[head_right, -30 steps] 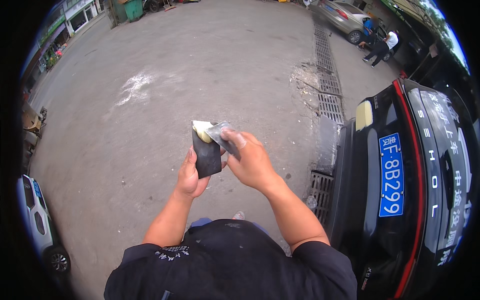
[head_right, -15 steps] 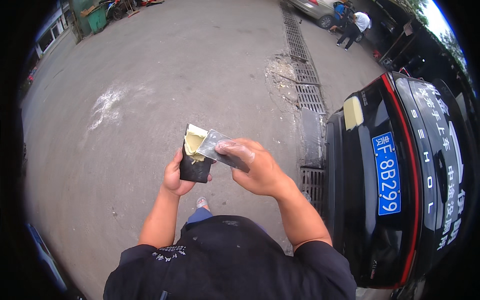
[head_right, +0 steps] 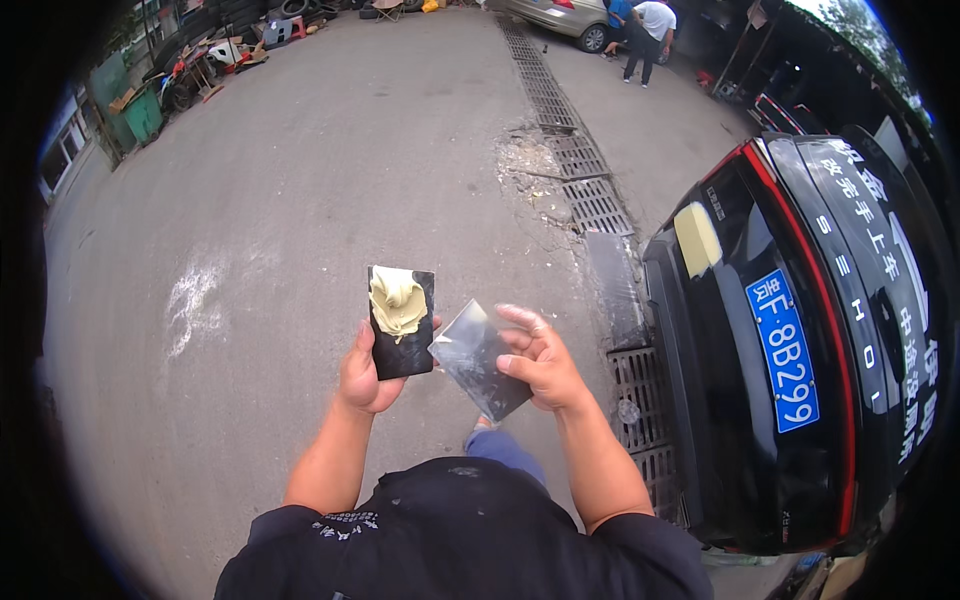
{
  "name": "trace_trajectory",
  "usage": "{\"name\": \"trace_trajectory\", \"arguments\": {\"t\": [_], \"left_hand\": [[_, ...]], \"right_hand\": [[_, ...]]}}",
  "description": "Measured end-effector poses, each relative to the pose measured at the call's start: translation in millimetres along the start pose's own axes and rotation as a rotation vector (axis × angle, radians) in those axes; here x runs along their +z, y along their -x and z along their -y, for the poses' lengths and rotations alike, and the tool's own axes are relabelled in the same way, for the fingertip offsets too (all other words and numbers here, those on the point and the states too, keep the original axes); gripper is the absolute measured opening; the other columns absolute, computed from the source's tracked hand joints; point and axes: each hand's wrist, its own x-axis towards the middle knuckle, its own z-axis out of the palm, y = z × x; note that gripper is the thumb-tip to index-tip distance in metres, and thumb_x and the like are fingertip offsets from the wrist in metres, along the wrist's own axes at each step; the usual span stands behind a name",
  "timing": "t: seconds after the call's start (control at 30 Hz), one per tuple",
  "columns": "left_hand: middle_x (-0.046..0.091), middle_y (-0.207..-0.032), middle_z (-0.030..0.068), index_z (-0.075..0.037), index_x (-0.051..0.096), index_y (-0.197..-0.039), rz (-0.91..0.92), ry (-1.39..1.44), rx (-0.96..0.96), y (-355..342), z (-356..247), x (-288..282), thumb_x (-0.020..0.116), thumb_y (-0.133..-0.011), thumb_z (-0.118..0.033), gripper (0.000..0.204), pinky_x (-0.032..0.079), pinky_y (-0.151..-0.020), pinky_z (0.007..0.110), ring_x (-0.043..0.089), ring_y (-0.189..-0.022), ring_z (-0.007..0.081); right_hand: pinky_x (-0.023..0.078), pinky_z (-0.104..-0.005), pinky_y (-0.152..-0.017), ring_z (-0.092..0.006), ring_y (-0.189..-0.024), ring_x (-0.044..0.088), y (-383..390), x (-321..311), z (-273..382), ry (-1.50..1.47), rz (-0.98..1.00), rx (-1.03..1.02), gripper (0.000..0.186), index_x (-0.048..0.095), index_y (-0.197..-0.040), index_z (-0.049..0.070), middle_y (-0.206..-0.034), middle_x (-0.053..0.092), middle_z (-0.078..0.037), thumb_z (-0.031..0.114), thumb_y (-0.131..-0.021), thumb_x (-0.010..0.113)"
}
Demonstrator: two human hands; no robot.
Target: The person mixes a beige paste with a hardener and applies it to a damaged area on the rear quarter panel of a black car using two metal spreaders. The person spreads the filler over the sanded area near the fuel cap.
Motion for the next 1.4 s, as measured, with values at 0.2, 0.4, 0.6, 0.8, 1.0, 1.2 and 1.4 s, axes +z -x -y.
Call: {"name": "trace_trajectory", "arguments": {"t": [0.2, 0.4, 0.6, 0.8, 1.0, 1.2, 1.4], "left_hand": [[0.044, -0.138, 0.0169, 0.004, 0.026, -0.143, -0.063, -0.547, 0.140, -76, 46, -42, 0.037, -0.096, -0.054, 0.076, 0.034, -0.106, 0.036, 0.044, -0.128, 0.0228], [0.048, -0.135, 0.0149, 0.000, 0.049, -0.133, -0.047, -0.926, 0.269, -169, 41, -23, 0.047, -0.098, -0.040, 0.053, 0.033, -0.105, 0.037, 0.044, -0.126, 0.0235], [0.052, -0.129, 0.0167, -0.002, 0.046, -0.135, 0.108, -0.967, 0.093, -231, 35, -33, 0.049, -0.097, -0.030, 0.047, 0.046, -0.095, 0.040, 0.053, -0.115, 0.0289], [0.048, -0.132, 0.0215, -0.005, 0.034, -0.140, 0.206, 0.357, -0.404, -274, 40, -60, 0.054, -0.092, -0.041, 0.063, 0.055, -0.073, 0.055, 0.057, -0.108, 0.0436], [0.046, -0.134, 0.0208, -0.008, 0.033, -0.141, 0.337, 0.502, -0.401, -323, 46, -85, 0.055, -0.091, -0.044, 0.065, 0.053, -0.073, 0.058, 0.056, -0.109, 0.0454], [0.047, -0.135, 0.0144, -0.007, 0.032, -0.141, 0.089, 0.256, -0.199, -403, 26, -101, 0.043, -0.096, -0.051, 0.064, 0.051, -0.087, 0.051, 0.051, -0.119, 0.0336], [0.045, -0.136, 0.0085, -0.007, 0.031, -0.144, -0.081, -0.110, -0.020, -477, 17, -151, 0.036, -0.099, -0.048, 0.061, 0.045, -0.095, 0.040, 0.050, -0.117, 0.0198]], "right_hand": [[0.051, -0.0323, -0.087, -0.0183, -0.102, 0.061, -82, -22, -8, -0.197, -0.032, 0.107, 0.066, 0.035, -0.138, 0.004, -0.119, 0.059, -0.014, -0.006, -0.079, 0.062], [0.054, -0.0306, -0.082, -0.0177, -0.095, 0.065, -159, -83, 61, -0.280, 0.080, 0.032, 0.073, 0.033, -0.139, 0.005, -0.114, 0.063, -0.013, -0.006, -0.075, 0.066], [0.051, -0.0346, -0.088, -0.0227, -0.104, 0.061, -209, -136, 120, -0.189, 0.105, -0.232, 0.069, 0.034, -0.139, 0.005, -0.120, 0.058, -0.018, -0.006, -0.077, 0.064], [0.040, -0.0414, -0.103, -0.0267, -0.113, 0.059, -242, -154, 158, 0.711, 0.385, -0.682, 0.064, 0.041, -0.133, 0.004, -0.120, 0.062, -0.015, -0.012, -0.074, 0.058], [0.043, -0.0416, -0.098, -0.0288, -0.109, 0.059, -295, -153, 148, 0.815, 0.404, -0.476, 0.061, 0.049, -0.127, 0.005, -0.118, 0.064, -0.011, -0.011, -0.068, 0.057], [0.046, -0.0341, -0.094, -0.0255, -0.109, 0.061, -366, -169, 151, 1.070, -0.272, -0.496, 0.053, 0.048, -0.126, 0.000, -0.119, 0.062, -0.017, -0.005, -0.074, 0.059], [0.046, -0.0349, -0.094, -0.0287, -0.111, 0.060, -425, -137, 118, 1.423, -0.149, -0.388, 0.052, 0.047, -0.126, 0.000, -0.116, 0.064, -0.016, -0.003, -0.075, 0.060]]}}
